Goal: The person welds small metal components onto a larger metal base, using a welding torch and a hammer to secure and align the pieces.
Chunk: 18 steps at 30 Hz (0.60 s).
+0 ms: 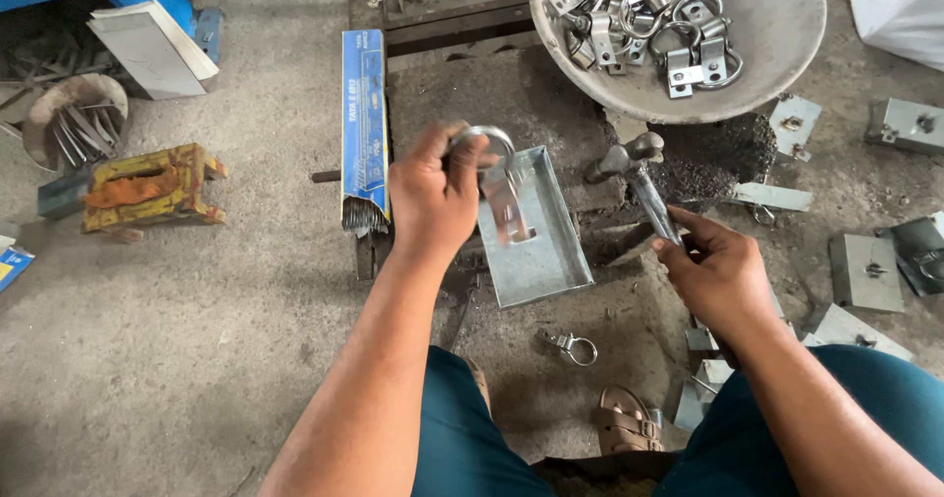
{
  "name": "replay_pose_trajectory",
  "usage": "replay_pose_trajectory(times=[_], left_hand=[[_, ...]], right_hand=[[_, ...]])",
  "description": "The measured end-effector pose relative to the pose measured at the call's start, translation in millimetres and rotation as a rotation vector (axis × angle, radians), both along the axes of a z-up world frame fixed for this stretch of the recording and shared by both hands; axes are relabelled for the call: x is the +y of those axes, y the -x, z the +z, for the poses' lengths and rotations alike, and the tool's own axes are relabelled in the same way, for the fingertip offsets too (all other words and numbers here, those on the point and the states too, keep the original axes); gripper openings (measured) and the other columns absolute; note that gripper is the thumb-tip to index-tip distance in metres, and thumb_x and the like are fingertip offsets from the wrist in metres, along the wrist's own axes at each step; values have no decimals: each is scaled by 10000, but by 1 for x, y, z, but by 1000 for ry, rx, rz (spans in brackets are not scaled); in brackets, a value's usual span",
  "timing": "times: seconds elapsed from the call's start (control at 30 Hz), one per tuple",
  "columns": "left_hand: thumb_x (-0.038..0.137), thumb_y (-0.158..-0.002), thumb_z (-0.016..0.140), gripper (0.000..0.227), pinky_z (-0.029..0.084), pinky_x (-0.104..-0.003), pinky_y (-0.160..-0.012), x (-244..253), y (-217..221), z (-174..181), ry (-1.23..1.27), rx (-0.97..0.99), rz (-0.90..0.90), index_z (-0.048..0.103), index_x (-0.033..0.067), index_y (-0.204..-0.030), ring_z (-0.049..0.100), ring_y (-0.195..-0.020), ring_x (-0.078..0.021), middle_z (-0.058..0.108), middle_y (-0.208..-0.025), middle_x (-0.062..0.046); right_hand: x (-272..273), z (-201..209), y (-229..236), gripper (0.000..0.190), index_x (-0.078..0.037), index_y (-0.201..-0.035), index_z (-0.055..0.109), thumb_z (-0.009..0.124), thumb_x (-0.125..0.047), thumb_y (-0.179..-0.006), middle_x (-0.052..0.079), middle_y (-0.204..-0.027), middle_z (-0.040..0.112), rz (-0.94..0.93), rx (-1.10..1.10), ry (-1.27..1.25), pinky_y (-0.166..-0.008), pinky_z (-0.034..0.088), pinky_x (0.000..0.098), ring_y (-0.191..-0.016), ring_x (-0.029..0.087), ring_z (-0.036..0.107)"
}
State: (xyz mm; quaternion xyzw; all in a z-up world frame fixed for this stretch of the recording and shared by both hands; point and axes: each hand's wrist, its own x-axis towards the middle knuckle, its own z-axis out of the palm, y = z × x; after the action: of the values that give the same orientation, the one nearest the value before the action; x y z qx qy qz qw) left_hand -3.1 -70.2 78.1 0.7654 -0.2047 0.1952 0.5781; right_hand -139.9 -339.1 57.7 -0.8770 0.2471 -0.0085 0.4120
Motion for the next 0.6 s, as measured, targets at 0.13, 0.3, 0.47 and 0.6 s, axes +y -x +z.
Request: replay_pose_trajectory(times=[0.13, 0.3, 0.47, 0.6], left_hand=[[244, -1018, 722, 154, 591, -278, -634, -4, 10, -7, -131, -184, -22, 693, 94, -1038, 761, -767, -120, 771, -880, -40], [223, -1008, 735, 149, 590, -269, -668, -13, 13, -5, -128, -178, -55, 673, 95, -1052, 761, -832, -118, 770, -927, -71], [195, -996, 735, 129, 565, -257, -627, -20, 10, -11, -79, -15, -40, 684, 83, -1033, 753, -734, -114, 768, -837, -55], [184, -999, 731, 128, 574, -265, -666, -25, 5, -22, -47, -99, 36, 681, 78, -1050, 768, -785, -127, 772, -900, -61]], right_hand=[[-2, -3, 0, 485, -138, -1377, 670, 739, -199, -902, 47, -748, 689, 2, -36, -81, -547, 472, 292, -598, 95, 561], [-3, -8, -1, 453, -114, -1343, 683, 741, -181, -898, 32, -742, 681, 32, -103, -66, -546, 465, 285, -601, 86, 554], [-5, -9, 0, 448, -123, -1351, 693, 732, -187, -909, 56, -721, 665, 25, -81, -53, -558, 467, 291, -605, 97, 551], [-5, -8, 1, 452, -108, -1345, 686, 741, -197, -905, 60, -740, 693, 63, -121, 2, -599, 493, 290, -632, 104, 587]])
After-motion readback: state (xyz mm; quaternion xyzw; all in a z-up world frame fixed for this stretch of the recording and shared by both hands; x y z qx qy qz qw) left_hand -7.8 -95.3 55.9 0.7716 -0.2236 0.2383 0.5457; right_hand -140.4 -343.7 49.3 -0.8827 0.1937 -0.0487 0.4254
